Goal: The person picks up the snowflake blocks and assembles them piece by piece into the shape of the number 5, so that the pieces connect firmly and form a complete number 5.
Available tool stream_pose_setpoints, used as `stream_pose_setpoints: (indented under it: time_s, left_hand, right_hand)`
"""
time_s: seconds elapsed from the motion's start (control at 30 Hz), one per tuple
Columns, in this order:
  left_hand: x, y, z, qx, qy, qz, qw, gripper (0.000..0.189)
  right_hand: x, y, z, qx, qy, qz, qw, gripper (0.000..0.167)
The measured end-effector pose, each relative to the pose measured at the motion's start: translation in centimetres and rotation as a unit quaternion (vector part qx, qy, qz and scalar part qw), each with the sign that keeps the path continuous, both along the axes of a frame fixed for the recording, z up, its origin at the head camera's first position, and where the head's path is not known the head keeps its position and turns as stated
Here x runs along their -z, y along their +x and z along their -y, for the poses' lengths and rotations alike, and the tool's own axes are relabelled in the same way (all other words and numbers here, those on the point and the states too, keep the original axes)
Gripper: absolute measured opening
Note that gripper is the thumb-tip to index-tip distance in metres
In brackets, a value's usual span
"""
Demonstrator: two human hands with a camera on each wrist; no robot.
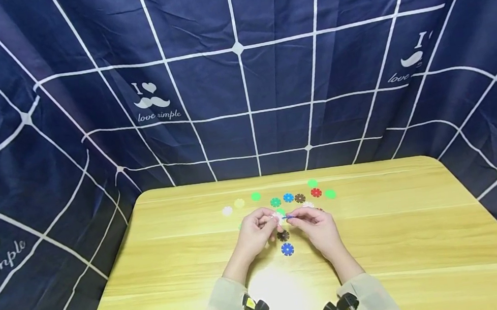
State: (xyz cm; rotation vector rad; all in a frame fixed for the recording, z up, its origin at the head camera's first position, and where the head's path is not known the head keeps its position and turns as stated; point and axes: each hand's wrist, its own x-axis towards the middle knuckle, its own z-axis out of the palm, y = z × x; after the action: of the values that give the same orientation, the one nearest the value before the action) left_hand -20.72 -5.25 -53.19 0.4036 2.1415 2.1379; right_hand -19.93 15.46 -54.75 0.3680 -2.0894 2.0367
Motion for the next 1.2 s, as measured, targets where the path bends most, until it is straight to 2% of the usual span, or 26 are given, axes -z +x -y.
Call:
stream_pose_setpoints:
  time_s: [0.23, 0.4, 0.67, 0.77, 1.0, 1.07, 1.2]
  left_hand:
    - [0.3, 0.1, -0.4, 0.012, 0.008, 0.016, 0.9998, 0.010]
    - [0.3, 0.2, -0.3, 0.020, 0.011, 0.031, 0.9993, 0.012]
    - [0.5, -0.1, 0.1, 0.018, 0.029, 0.020, 0.9992, 0.014]
    - [0.7, -0.3, 0.3, 0.007, 0.029, 0.014, 0.9995, 0.014]
    - [1.2, -0.7, 0.7, -0.046, 0.029, -0.017, 0.9984, 0.011]
    - [1.2, -0.8, 0.7, -0.052, 0.028, -0.016, 0.9981, 0.010]
    - [1.4, -1.0, 0.6, -0.057, 0.033, -0.005, 0.9978, 0.010]
  right_hand:
    - [0.1, 0.1, -0.1, 0.017, 0.047, -0.015, 0.9987, 0.015]
    - [-0.1, 0.1, -0.1, 0.013, 0.061, -0.023, 0.9978, 0.012]
    - [-0.2, 0.0, -0.4, -0.008, 0.070, -0.023, 0.9973, 0.015]
    - [-0.1, -0.1, -1.2, -0.010, 0.101, -0.008, 0.9948, 0.016]
    - [-0.4, -0.6, -4.9, -0.004, 0.176, 0.030, 0.9839, 0.016]
    - [-0.3, -0.6, -6.0, -0.015, 0.195, 0.040, 0.9798, 0.019]
    - [-0.3, -0.5, -7.5, -0.065, 0.223, 0.065, 0.9706, 0.025]
